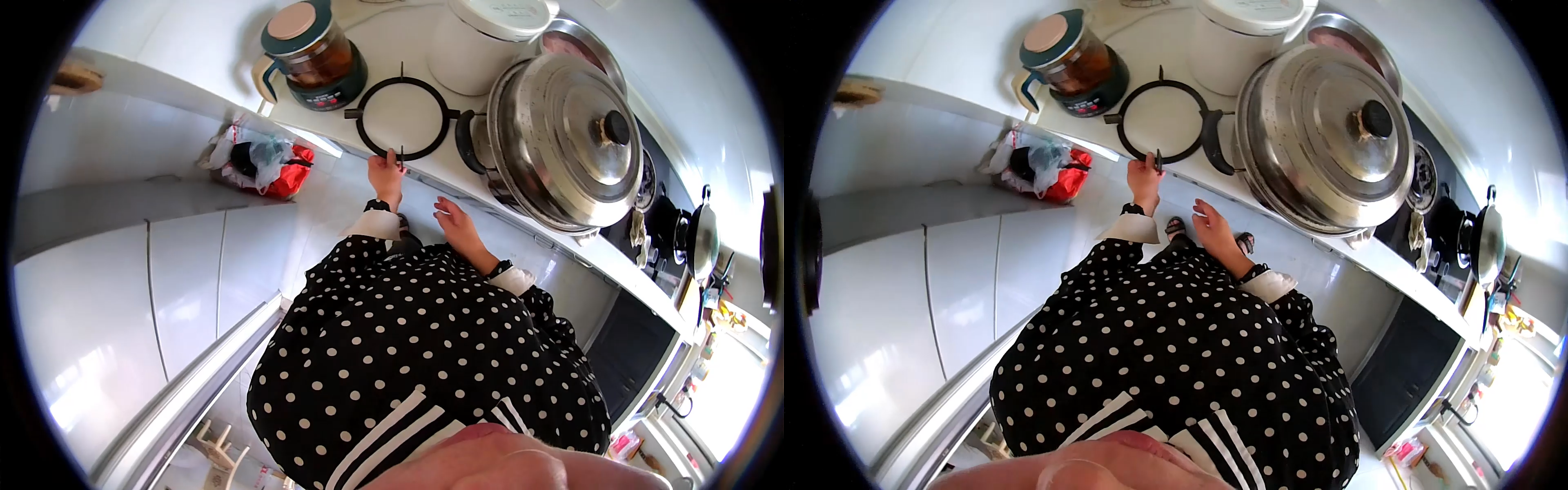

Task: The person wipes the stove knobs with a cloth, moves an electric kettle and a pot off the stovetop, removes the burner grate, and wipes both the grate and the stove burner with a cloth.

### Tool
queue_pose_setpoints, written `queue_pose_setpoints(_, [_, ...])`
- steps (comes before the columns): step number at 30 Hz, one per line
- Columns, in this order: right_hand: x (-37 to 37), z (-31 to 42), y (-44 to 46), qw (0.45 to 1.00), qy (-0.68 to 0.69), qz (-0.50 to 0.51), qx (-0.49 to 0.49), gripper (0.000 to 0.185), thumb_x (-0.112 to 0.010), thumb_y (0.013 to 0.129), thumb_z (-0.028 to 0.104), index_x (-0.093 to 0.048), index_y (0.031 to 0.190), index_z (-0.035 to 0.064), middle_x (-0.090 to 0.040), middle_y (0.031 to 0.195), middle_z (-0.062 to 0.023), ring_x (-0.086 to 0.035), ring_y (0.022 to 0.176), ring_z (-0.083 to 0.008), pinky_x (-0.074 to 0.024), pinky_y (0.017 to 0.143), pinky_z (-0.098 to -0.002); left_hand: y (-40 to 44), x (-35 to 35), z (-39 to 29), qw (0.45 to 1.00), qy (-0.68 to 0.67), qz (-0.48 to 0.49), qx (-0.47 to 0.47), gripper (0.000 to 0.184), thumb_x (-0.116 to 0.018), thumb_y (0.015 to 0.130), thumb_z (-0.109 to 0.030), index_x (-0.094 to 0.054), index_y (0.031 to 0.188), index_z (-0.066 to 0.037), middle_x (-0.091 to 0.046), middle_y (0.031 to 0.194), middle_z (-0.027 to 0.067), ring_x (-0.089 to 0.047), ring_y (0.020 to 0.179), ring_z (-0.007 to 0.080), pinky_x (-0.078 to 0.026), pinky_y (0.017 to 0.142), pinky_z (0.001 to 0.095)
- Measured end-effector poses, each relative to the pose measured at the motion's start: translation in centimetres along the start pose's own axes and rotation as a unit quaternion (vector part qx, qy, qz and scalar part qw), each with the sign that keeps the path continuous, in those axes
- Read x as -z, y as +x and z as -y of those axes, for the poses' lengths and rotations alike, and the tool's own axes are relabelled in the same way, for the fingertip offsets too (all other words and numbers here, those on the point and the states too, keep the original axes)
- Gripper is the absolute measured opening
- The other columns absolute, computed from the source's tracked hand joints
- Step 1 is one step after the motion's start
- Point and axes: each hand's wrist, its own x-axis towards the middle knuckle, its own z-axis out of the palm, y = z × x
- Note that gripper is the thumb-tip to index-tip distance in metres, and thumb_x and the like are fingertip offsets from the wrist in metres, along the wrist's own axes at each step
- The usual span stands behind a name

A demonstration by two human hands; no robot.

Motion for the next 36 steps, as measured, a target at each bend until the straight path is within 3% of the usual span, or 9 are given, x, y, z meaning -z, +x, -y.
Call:
queue_pose_setpoints(5, [3.7, 1.6, -4.8, 0.947, 0.288, -0.018, -0.139, 0.05, -0.038, 0.099, 0.035, -0.039, 0.133, -0.0015, -0.051, 0.129, -0.0167, -0.053, 0.114, -0.0275, -0.0422, 0.095, -0.0324, 0.4, 1.8, 0.6, 0.998, 0.037, -0.006, 0.054, 0.031, -0.055, 0.092, -0.033, -0.048, 0.087, -0.003, -0.054, 0.07, 0.0056, -0.056, 0.056, 0.014, -0.05, 0.049, 0.0262])
queue_pose_setpoints(8, [8.1, -0.6, -7.9, 0.814, 0.569, 0.018, -0.115, 0.058, -0.029, 0.099, 0.044, -0.037, 0.134, -0.0015, -0.047, 0.134, -0.0178, -0.049, 0.119, -0.0277, -0.0411, 0.098, -0.0334, -2.2, 3.4, 0.2, 0.987, 0.029, -0.007, 0.158, 0.038, -0.046, 0.095, -0.04, -0.056, 0.089, -0.004, -0.059, 0.073, 0.0048, -0.06, 0.067, 0.014, -0.049, 0.059, 0.0255])
queue_pose_setpoints(14, [18.7, -5.4, -16.7, 0.684, 0.73, -0.011, 0.019, 0.06, -0.028, 0.098, 0.046, -0.034, 0.137, -0.0003, -0.041, 0.138, -0.0201, -0.047, 0.121, -0.0292, -0.042, 0.099, -0.0368, -14.5, -0.3, 2.3, 0.927, 0.162, 0.267, 0.207, 0.04, -0.044, 0.096, -0.039, -0.062, 0.096, -0.003, -0.066, 0.085, 0.0069, -0.061, 0.073, 0.0129, -0.047, 0.064, 0.0236])
queue_pose_setpoints(18, [26.0, -9.8, -22.1, 0.757, 0.646, -0.097, -0.012, 0.056, -0.029, 0.098, 0.048, -0.049, 0.122, 0.0021, -0.059, 0.117, -0.0141, -0.057, 0.104, -0.0234, -0.0463, 0.085, -0.032, -26.5, -9.1, 4.6, 0.826, 0.312, 0.449, 0.139, 0.029, -0.055, 0.092, -0.031, -0.062, 0.101, -0.004, -0.066, 0.085, 0.0049, -0.059, 0.077, 0.0099, -0.045, 0.064, 0.0221])
queue_pose_setpoints(20, [29.1, -12.5, -24.2, 0.809, 0.56, -0.178, -0.01, 0.032, -0.048, 0.095, 0.036, -0.054, 0.108, 0.0073, -0.063, 0.102, -0.0069, -0.058, 0.092, -0.0172, -0.0443, 0.076, -0.0275, -30.5, -13.7, 7.4, 0.761, 0.368, 0.533, -0.033, 0.023, -0.066, 0.086, -0.022, -0.062, 0.101, -0.004, -0.064, 0.087, 0.004, -0.059, 0.078, 0.009, -0.045, 0.062, 0.0213])
queue_pose_setpoints(25, [34.7, -11.4, -28.0, 0.881, 0.338, -0.331, -0.015, 0.031, -0.062, 0.088, 0.02, -0.05, 0.115, 0.0087, -0.061, 0.102, -0.0023, -0.057, 0.09, -0.0125, -0.0425, 0.074, -0.0253, -37.1, -24.7, 7.6, 0.701, 0.379, 0.415, -0.439, 0.046, -0.073, 0.074, -0.02, -0.056, 0.114, -0.006, -0.048, 0.123, 0.0159, -0.048, 0.112, 0.0294, -0.042, 0.092, 0.0398])
queue_pose_setpoints(26, [35.5, -11.6, -28.1, 0.885, 0.316, -0.341, -0.015, 0.034, -0.062, 0.088, 0.02, -0.049, 0.117, 0.008, -0.061, 0.103, -0.0021, -0.057, 0.09, -0.0125, -0.0425, 0.074, -0.0251, -36.4, -25.7, 8.3, 0.681, 0.418, 0.402, -0.447, 0.055, -0.074, 0.071, -0.022, -0.053, 0.12, -0.007, -0.04, 0.13, 0.0201, -0.037, 0.121, 0.0386, -0.031, 0.101, 0.0461])
queue_pose_setpoints(32, [42.2, -13.1, -24.9, 0.894, 0.043, -0.444, 0.043, 0.027, -0.062, 0.086, 0.014, -0.059, 0.111, 0.0043, -0.06, 0.108, -0.0087, -0.061, 0.085, -0.0179, -0.0503, 0.067, -0.0281, -34.7, -29.7, 9.2, 0.637, 0.459, 0.367, -0.499, 0.047, -0.07, 0.077, -0.026, -0.056, 0.118, -0.007, -0.046, 0.127, 0.0196, -0.043, 0.117, 0.0362, -0.034, 0.099, 0.0447])
queue_pose_setpoints(36, [48.0, -12.8, -20.4, 0.835, -0.225, -0.478, 0.155, 0.036, -0.063, 0.081, 0.009, -0.057, 0.116, 0.0042, -0.053, 0.121, -0.0154, -0.054, 0.103, -0.0337, -0.0448, 0.089, -0.0395, -36.4, -33.1, 10.6, 0.666, 0.419, 0.406, -0.465, 0.046, -0.07, 0.077, -0.025, -0.056, 0.117, -0.006, -0.051, 0.121, 0.0171, -0.047, 0.114, 0.0343, -0.039, 0.096, 0.0413])
